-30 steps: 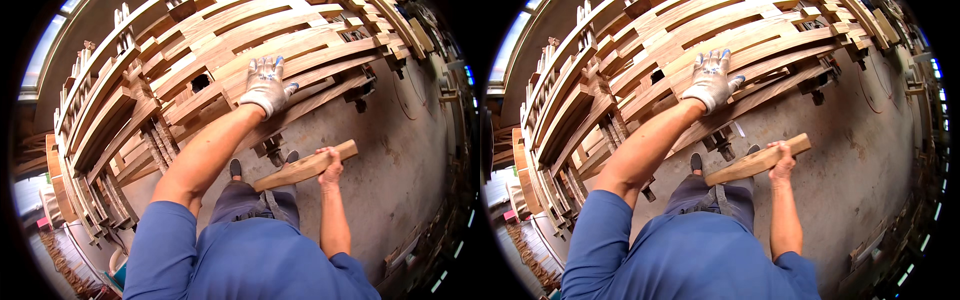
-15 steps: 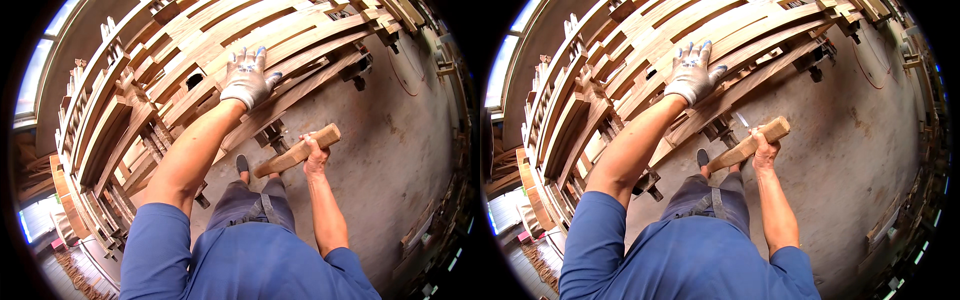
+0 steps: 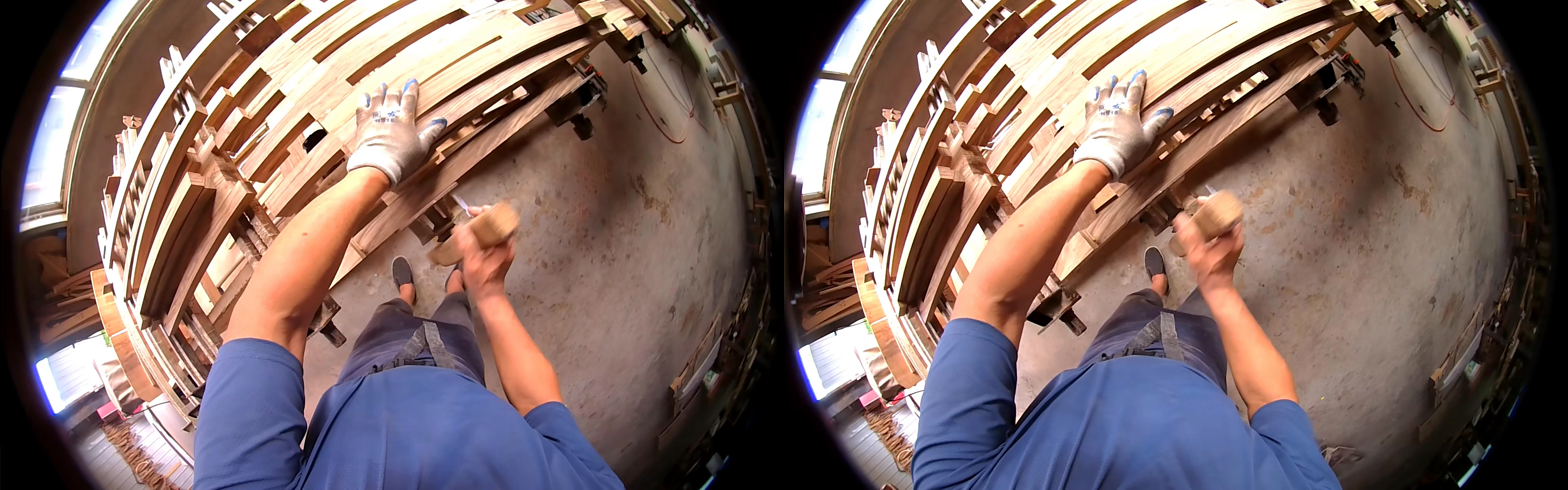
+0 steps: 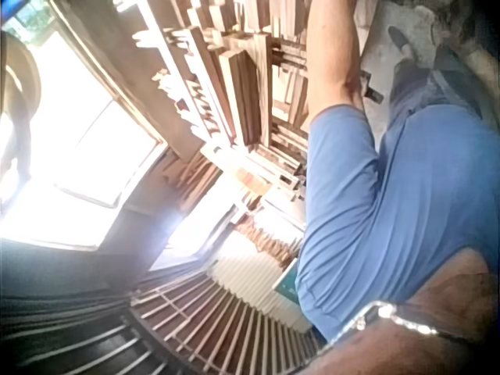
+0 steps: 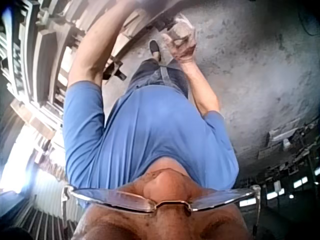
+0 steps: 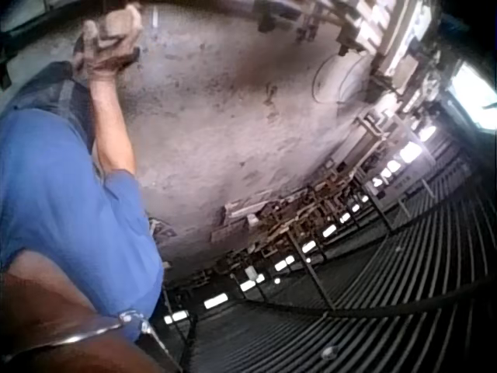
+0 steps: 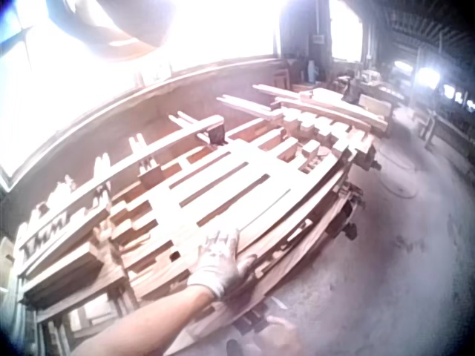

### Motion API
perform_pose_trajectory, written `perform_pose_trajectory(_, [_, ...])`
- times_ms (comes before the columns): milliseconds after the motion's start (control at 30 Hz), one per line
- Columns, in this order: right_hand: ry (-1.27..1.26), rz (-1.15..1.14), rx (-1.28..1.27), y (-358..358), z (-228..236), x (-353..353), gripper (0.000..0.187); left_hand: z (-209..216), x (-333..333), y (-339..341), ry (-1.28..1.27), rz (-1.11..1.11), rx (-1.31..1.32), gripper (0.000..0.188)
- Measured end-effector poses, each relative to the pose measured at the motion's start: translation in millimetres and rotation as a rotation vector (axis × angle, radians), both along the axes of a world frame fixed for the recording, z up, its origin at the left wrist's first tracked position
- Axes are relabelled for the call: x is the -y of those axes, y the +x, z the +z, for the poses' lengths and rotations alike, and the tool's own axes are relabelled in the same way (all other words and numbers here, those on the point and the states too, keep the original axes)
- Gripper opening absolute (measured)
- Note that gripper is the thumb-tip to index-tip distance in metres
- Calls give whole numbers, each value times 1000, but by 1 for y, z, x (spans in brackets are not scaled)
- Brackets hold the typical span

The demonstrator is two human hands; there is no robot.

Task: The person assembles a large wooden structure by placing and aligning wooden planks into a jig. They use a hammer to tap the planks into position and secure them with clamps. The person moves around the workshop to retrieve additional planks and tools as needed.

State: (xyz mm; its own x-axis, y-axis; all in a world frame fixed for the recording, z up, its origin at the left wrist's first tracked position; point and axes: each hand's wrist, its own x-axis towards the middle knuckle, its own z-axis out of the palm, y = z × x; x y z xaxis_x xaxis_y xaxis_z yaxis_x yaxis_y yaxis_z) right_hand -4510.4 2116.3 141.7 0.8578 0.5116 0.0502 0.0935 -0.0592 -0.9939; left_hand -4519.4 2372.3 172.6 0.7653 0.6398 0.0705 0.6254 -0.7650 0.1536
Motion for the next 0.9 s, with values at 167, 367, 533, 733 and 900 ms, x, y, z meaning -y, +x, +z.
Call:
perform_pose_trajectory(167, [-188,825,641,-81,-27,54,78,-4,0,3,13,-11,-8,88])
perform_pose_trajectory(367, [141,18,-1460,-19,-134,45,95,0,0,-3,-21,1,9,87])
perform_pose_trajectory(533, [357,-21,-1503,31,-130,20,121,5,1,2,-20,-2,-19,88])
perform_pose_trajectory(733, [267,-216,-1240,84,-136,14,111,7,1,0,-42,-5,10,87])
perform_pose_trajectory(900, [310,-196,-779,77,-64,14,83,-2,0,-1,3,0,9,87])
